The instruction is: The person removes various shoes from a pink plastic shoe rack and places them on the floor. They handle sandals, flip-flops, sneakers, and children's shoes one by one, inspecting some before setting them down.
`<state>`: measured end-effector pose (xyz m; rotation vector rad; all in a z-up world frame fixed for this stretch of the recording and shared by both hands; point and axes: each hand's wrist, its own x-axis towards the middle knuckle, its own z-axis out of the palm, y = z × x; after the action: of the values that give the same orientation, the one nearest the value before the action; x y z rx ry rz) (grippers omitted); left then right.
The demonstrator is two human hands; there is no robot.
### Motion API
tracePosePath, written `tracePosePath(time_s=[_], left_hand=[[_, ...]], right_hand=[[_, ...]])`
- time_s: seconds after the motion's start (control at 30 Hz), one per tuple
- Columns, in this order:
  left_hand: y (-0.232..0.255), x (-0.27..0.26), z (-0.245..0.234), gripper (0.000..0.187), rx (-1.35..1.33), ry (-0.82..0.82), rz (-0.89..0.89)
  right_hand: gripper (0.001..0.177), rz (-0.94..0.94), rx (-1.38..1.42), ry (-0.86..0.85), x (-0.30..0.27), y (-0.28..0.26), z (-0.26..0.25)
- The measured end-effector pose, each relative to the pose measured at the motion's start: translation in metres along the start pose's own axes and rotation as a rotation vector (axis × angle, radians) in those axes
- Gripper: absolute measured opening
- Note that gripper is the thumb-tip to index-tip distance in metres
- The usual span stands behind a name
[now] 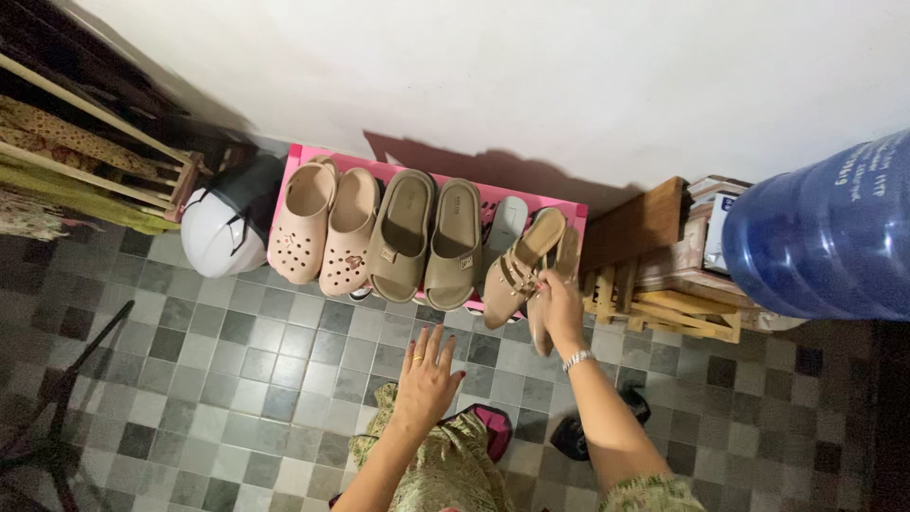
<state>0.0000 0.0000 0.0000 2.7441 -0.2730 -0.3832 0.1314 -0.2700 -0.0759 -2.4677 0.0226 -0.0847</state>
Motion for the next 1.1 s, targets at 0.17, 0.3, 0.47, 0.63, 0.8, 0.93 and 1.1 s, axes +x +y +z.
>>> tracePosePath(time_s=[0.17,0.3,0.47,0.63,0.8,0.93,1.1], left_hand=[[0.028,0.021,0.005,0.070,-0.458,0.049,-0.183],[0.039,0.021,0.048,0.066,-0.799,-0.002,-0.419],[0.035,-0.007,0.087,0.057,-1.033,-0.035,-0.528],[0.025,-0.033,0.093,0.050,-1.005,-0.118,-0.683],[0.011,-0.049,0.134,0.050,-1.097,-0.041,-0.657],[0.016,-0.050,0.139,0.053,-1.238,-0.127,-0.777],[0.038,-0.044,0.112,0.052,-1.210,-0.222,-0.887]], right_hand=[[0.011,0.134,0.134,-0.064,-0.039,-0.052,-0.041],[0.014,0.064,0.189,-0.028,-0.079,-0.077,-0.057],[0.021,0.322,0.146,-0.097,-0.126,-0.066,-0.069],[0.035,0.533,0.204,-0.066,-0.183,-0.006,-0.080],[0.045,0.535,0.079,-0.201,-0.218,0.080,-0.043],[0.041,0.765,-0.025,-0.455,-0.223,0.141,-0.008],[0.039,0.814,0.002,-0.463,-0.223,0.176,0.010]])
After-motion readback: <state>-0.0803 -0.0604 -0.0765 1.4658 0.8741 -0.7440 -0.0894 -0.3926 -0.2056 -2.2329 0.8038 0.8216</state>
